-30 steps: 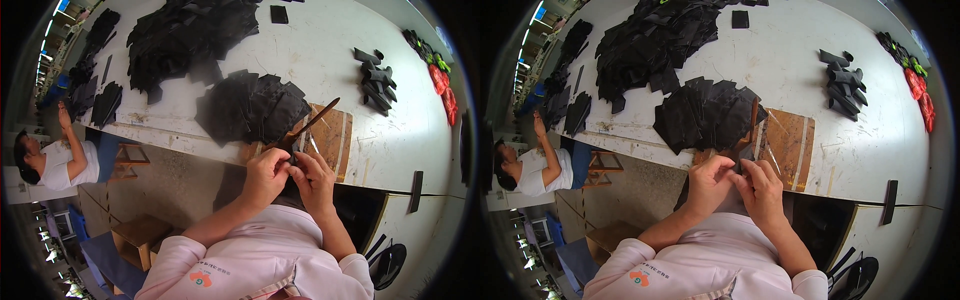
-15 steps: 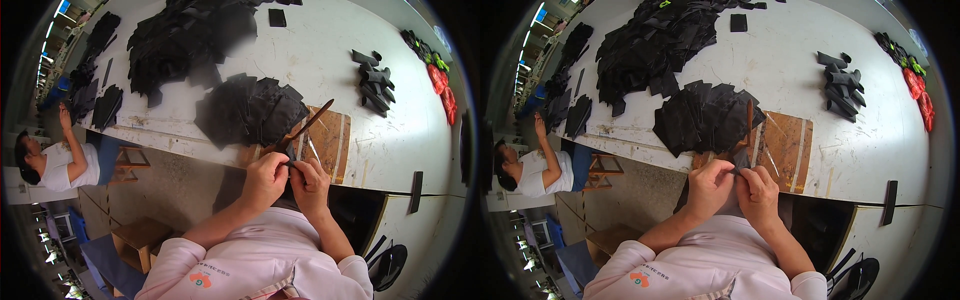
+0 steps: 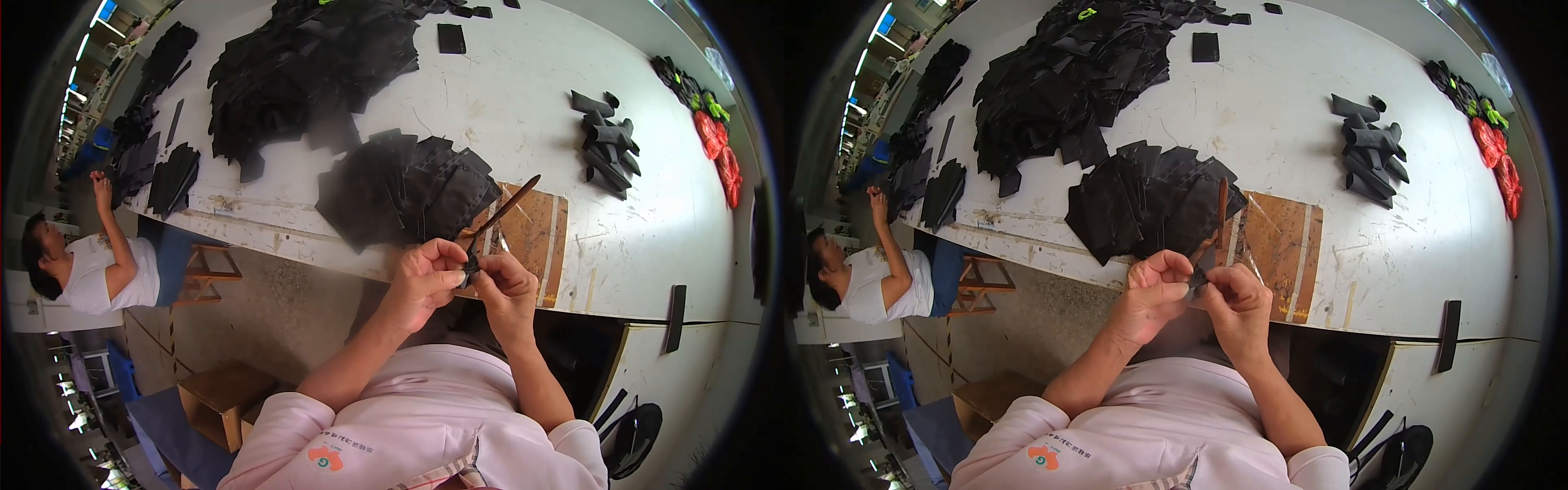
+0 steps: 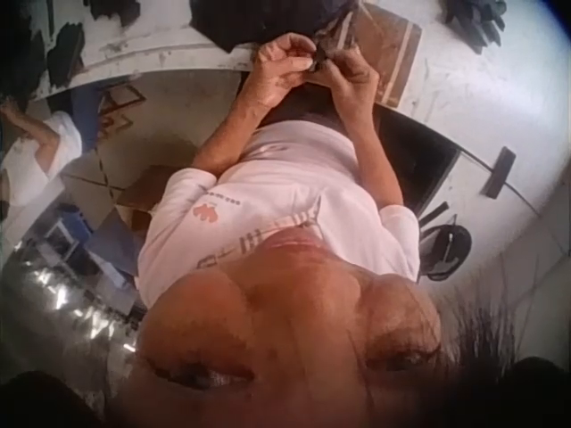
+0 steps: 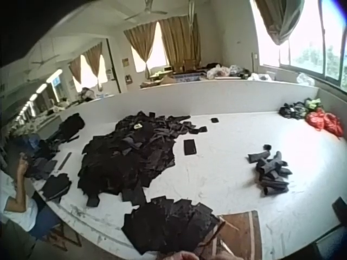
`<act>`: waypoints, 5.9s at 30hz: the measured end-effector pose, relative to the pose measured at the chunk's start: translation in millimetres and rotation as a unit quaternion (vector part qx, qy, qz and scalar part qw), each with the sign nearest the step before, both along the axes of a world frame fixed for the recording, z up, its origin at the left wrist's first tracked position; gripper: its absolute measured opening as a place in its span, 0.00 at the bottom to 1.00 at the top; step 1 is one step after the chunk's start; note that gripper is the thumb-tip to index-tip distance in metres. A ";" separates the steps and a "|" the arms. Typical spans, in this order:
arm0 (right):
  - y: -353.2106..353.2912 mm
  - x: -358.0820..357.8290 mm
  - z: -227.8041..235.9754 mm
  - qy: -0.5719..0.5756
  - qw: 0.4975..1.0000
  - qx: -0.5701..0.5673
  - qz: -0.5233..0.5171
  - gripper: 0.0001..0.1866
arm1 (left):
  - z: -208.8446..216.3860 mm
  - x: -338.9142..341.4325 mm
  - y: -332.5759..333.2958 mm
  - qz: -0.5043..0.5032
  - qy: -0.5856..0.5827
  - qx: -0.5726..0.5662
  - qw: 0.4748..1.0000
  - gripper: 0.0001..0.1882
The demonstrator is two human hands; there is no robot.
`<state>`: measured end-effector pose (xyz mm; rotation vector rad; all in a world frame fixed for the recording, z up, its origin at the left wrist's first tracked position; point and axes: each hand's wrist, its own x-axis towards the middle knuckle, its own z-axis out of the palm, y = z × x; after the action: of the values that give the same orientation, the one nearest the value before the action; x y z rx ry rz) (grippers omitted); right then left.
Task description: The recorder uses a brush to apply adhesive to black fabric components and then folds them at a workbench.
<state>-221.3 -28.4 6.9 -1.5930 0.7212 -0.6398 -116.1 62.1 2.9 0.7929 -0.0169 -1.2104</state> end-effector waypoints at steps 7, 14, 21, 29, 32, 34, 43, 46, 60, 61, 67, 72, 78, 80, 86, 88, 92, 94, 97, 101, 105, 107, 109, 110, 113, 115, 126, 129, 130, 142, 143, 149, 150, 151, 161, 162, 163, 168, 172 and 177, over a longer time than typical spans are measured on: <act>-12.2 -9.1 4.6 -0.073 0.863 0.498 0.036 0.01 | 7.0 -2.5 3.5 -0.041 -0.115 0.068 0.990 0.11; -6.8 -5.4 10.3 -0.163 0.784 0.594 0.075 0.04 | 5.3 -15.5 -12.2 0.061 -0.227 0.112 0.966 0.07; -9.8 -8.3 -8.3 -0.116 0.883 0.446 0.084 0.06 | -0.2 -10.5 -3.0 0.035 -0.194 0.102 0.975 0.05; -3.7 -18.1 2.5 -0.194 0.848 0.468 0.155 0.05 | 22.6 -1.9 6.7 -0.159 0.034 -0.118 0.980 0.14; -2.2 -14.0 26.3 -0.209 0.844 0.469 0.151 0.06 | 33.1 -11.0 5.5 -0.159 0.057 -0.174 0.970 0.22; -8.0 -11.5 22.2 -0.187 0.859 0.462 0.112 0.06 | 45.9 -10.8 3.7 -0.140 -0.029 -0.069 0.987 0.24; -8.4 -4.1 29.2 -0.103 0.993 -0.062 0.013 0.04 | 36.4 -29.6 -7.6 0.020 -0.321 0.086 0.943 0.11; -15.2 -0.1 37.1 -0.054 0.990 -0.134 0.003 0.05 | 33.6 -28.6 -14.8 0.050 -0.303 0.086 0.948 0.09; -36.6 2.6 109.0 -0.110 0.989 0.008 0.094 0.09 | 90.7 0.7 -30.6 0.026 -0.135 -0.126 0.982 0.08; -42.0 4.2 110.3 -0.137 0.982 0.044 0.119 0.11 | 93.0 6.0 -32.8 -0.015 -0.089 -0.192 0.977 0.09; -61.3 23.0 134.7 -0.163 0.956 0.189 0.157 0.11 | 112.3 29.1 -47.4 -0.152 0.196 -0.384 0.889 0.15; -72.2 35.5 90.0 -0.110 0.921 0.329 0.177 0.13 | 75.1 40.0 -53.5 -0.069 0.256 -0.289 0.920 0.18; -78.5 41.7 92.9 -0.105 0.928 0.311 0.174 0.14 | 77.6 49.3 -66.0 -0.058 0.353 -0.271 0.894 0.12; -78.5 41.4 90.1 -0.095 0.931 0.303 0.179 0.14 | 79.2 46.8 -66.8 -0.018 0.416 -0.244 0.876 0.12; -73.7 38.8 76.3 -0.133 0.922 0.324 0.163 0.14 | 55.9 40.0 -63.4 -0.034 0.310 -0.272 0.910 0.11; -74.2 40.7 76.8 -0.115 0.927 0.319 0.163 0.14 | 60.3 48.0 -64.1 -0.013 0.407 -0.227 0.885 0.11; -75.8 49.6 94.4 -0.109 0.939 0.287 0.157 0.14 | 105.6 47.0 -72.6 0.048 0.492 -0.245 0.834 0.12; -75.4 50.9 100.3 -0.107 0.948 0.258 0.152 0.14 | 104.5 46.4 -72.0 0.053 0.506 -0.252 0.823 0.16; -77.9 49.5 79.3 -0.107 0.932 0.306 0.160 0.14 | 77.2 47.3 -77.0 0.052 0.471 -0.225 0.851 0.10; -75.8 44.4 71.9 -0.100 0.928 0.322 0.161 0.14 | 62.2 45.4 -71.6 -0.007 0.396 -0.248 0.884 0.07; -74.3 40.5 69.9 -0.118 0.921 0.337 0.159 0.14 | 48.5 40.5 -58.2 -0.062 0.291 -0.260 0.919 0.07; -77.3 39.7 68.6 -0.114 0.924 0.325 0.167 0.14 | 58.4 32.1 -56.1 -0.063 0.217 -0.273 0.935 0.08; -75.9 36.6 65.2 -0.109 0.927 0.313 0.173 0.14 | 62.7 22.0 -54.3 -0.062 0.146 -0.285 0.945 0.09; -76.0 38.4 63.6 -0.109 0.924 0.322 0.175 0.14 | 60.4 20.9 -54.3 -0.049 0.123 -0.275 0.952 0.09; -72.1 36.5 65.1 -0.106 0.921 0.330 0.179 0.14 | 48.6 18.0 -54.6 -0.033 0.108 -0.259 0.959 0.10; -69.5 34.4 68.1 -0.098 0.921 0.336 0.172 0.13 | 46.9 19.7 -54.3 -0.020 0.107 -0.227 0.968 0.11; -78.0 35.3 57.3 -0.104 0.925 0.277 0.237 0.13 | 62.5 6.6 -56.9 0.062 -0.202 -0.131 0.969 0.16; -77.1 36.2 49.1 -0.132 0.921 0.292 0.222 0.13 | 59.3 10.8 -56.0 0.044 -0.136 -0.138 0.980 0.16; -77.7 35.3 49.2 -0.133 0.921 0.292 0.222 0.13 | 60.0 10.6 -57.0 0.043 -0.137 -0.139 0.980 0.16; -75.1 21.4 70.2 -0.147 0.978 0.019 0.145 0.21 | 72.7 17.9 -57.6 0.083 -0.477 -0.068 0.872 0.03; -74.7 21.1 79.9 -0.091 0.967 -0.169 0.164 0.20 | 73.0 17.5 -58.2 0.084 -0.476 -0.066 0.873 0.03; -71.1 25.8 108.0 0.089 0.824 -0.543 0.136 0.14 | 69.9 15.7 -59.0 0.177 -0.285 -0.146 0.931 0.02; -71.2 25.6 108.5 0.125 0.804 -0.561 0.149 0.13 | 65.7 16.0 -57.8 0.176 -0.283 -0.143 0.932 0.02; -72.1 26.9 101.2 0.126 0.806 -0.559 0.150 0.13 | 58.9 16.7 -56.9 0.175 -0.318 -0.134 0.922 0.02; -74.8 22.8 81.4 0.038 0.878 -0.458 0.136 0.11 | 62.6 16.4 -58.7 0.192 -0.539 -0.084 0.816 0.03; -75.6 22.0 81.2 0.028 0.885 -0.443 0.139 0.10 | 69.1 15.5 -57.5 0.192 -0.538 -0.083 0.817 0.03; -76.1 22.8 78.5 0.029 0.886 -0.441 0.140 0.10 | 75.9 15.3 -56.6 0.196 -0.620 -0.080 0.756 0.02; -73.1 25.1 51.2 -0.048 0.917 -0.359 0.166 0.05 | 54.7 21.3 -55.3 0.156 -0.656 -0.049 0.737 0.04; -76.2 24.5 64.4 0.021 0.900 -0.403 0.164 0.04 | 55.3 23.5 -57.6 0.138 -0.609 -0.035 0.780 0.04; -78.4 24.7 67.6 0.018 0.893 -0.417 0.170 0.06 | 55.9 18.2 -53.9 0.133 -0.506 -0.078 0.848 0.03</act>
<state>-196.6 -106.8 74.5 -2.4557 0.1515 -0.6985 -98.0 8.1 58.8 1.1673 -0.8380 -0.4088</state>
